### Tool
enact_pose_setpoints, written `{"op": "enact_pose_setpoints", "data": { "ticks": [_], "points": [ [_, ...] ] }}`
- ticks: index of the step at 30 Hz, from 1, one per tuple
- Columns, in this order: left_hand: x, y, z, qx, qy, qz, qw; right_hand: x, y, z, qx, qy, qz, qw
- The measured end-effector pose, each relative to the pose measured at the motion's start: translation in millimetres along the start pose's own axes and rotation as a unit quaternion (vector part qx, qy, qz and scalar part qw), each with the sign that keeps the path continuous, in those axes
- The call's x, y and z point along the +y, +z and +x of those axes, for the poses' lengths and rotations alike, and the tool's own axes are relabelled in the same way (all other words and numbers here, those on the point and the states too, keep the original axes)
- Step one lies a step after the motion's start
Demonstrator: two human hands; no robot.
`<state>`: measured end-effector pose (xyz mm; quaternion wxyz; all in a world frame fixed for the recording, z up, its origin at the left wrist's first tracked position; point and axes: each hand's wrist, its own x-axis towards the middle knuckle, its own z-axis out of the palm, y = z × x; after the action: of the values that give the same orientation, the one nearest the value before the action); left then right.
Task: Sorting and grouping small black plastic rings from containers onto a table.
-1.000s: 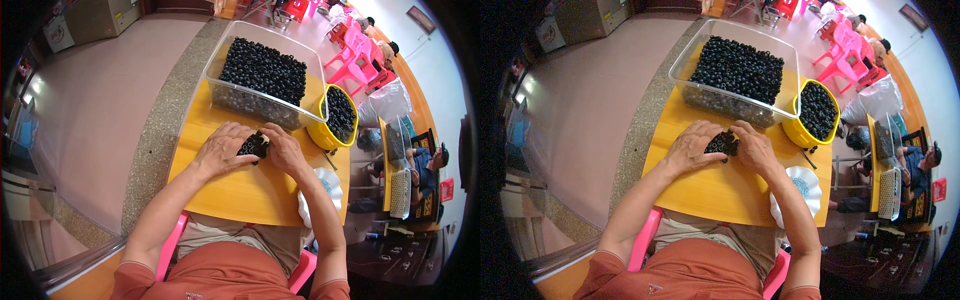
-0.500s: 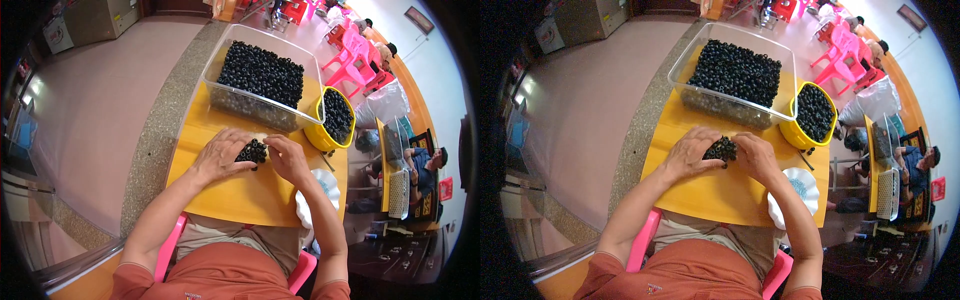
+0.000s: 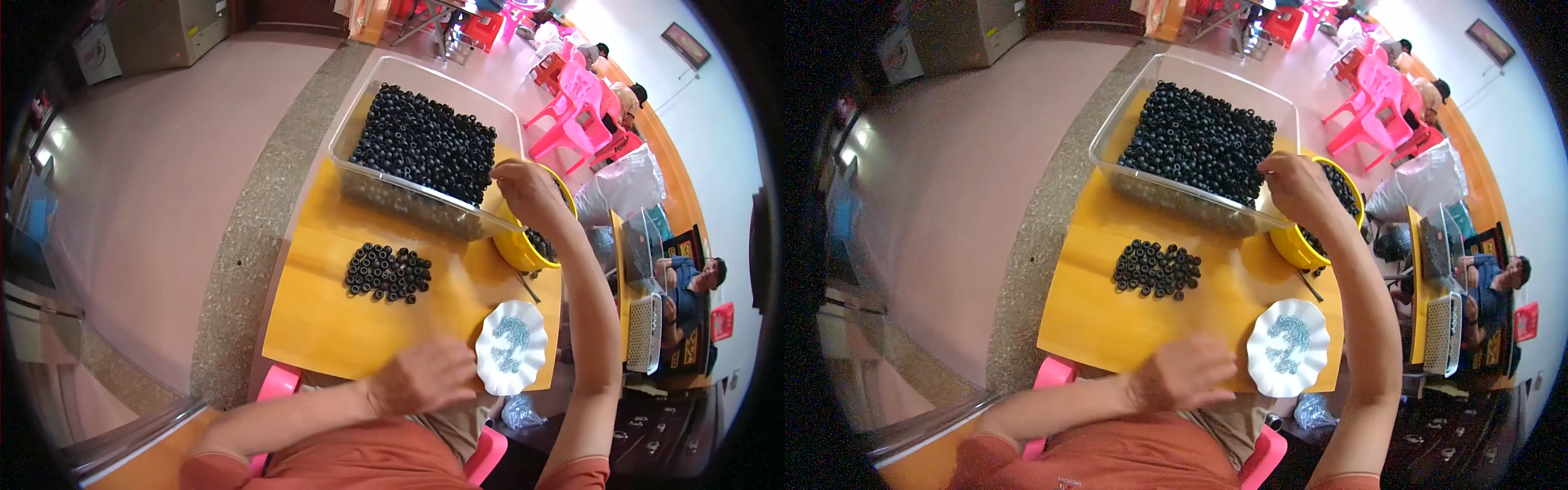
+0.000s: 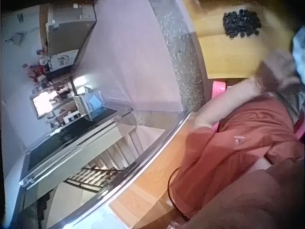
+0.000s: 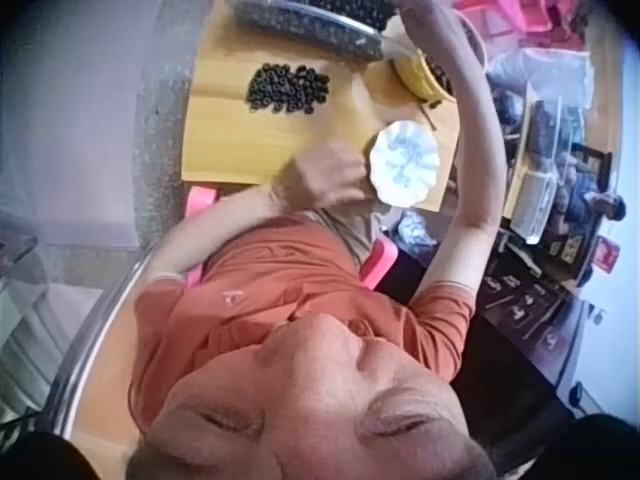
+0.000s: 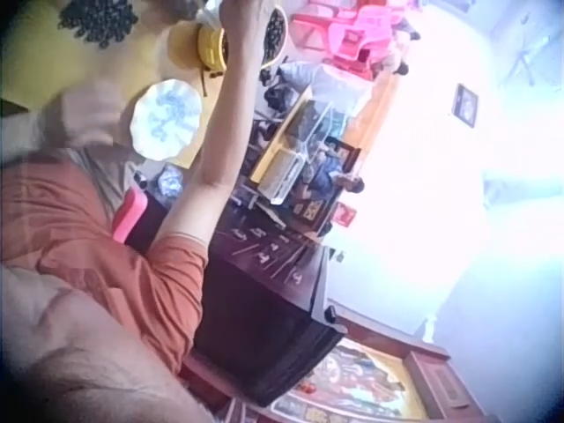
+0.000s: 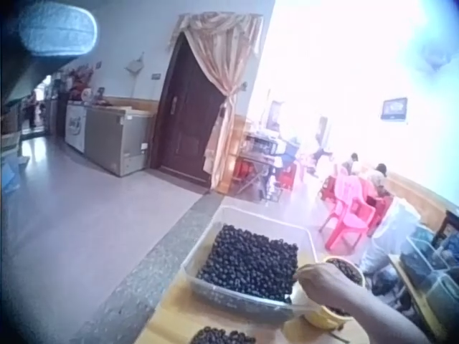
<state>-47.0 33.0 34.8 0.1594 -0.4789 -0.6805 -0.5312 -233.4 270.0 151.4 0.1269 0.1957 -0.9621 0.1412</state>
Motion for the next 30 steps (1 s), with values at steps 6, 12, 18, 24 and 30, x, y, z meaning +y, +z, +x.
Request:
{"op": "enact_pose_setpoints", "data": {
  "ticks": [6, 12, 18, 24, 30],
  "points": [
    [-2, 35, -11, -0.017, -0.025, -0.071, 0.997, 35, 57, 46, -0.310, -0.051, -0.174, 0.933],
    [-7, 29, -9, 0.019, -0.057, -0.070, 0.996, 23, 83, 56, -0.231, -0.094, -0.191, 0.949],
    [-5, 30, -16, 0.016, -0.014, -0.052, 0.998, 39, 100, 60, -0.201, -0.130, -0.250, 0.938],
    [-7, 32, -22, 0.000, -0.022, -0.072, 0.997, 33, 109, 65, -0.252, -0.038, -0.275, 0.927],
    [-3, 31, -22, -0.002, -0.024, -0.083, 0.996, 29, 112, 62, -0.242, -0.092, -0.206, 0.944]
  ]
}}
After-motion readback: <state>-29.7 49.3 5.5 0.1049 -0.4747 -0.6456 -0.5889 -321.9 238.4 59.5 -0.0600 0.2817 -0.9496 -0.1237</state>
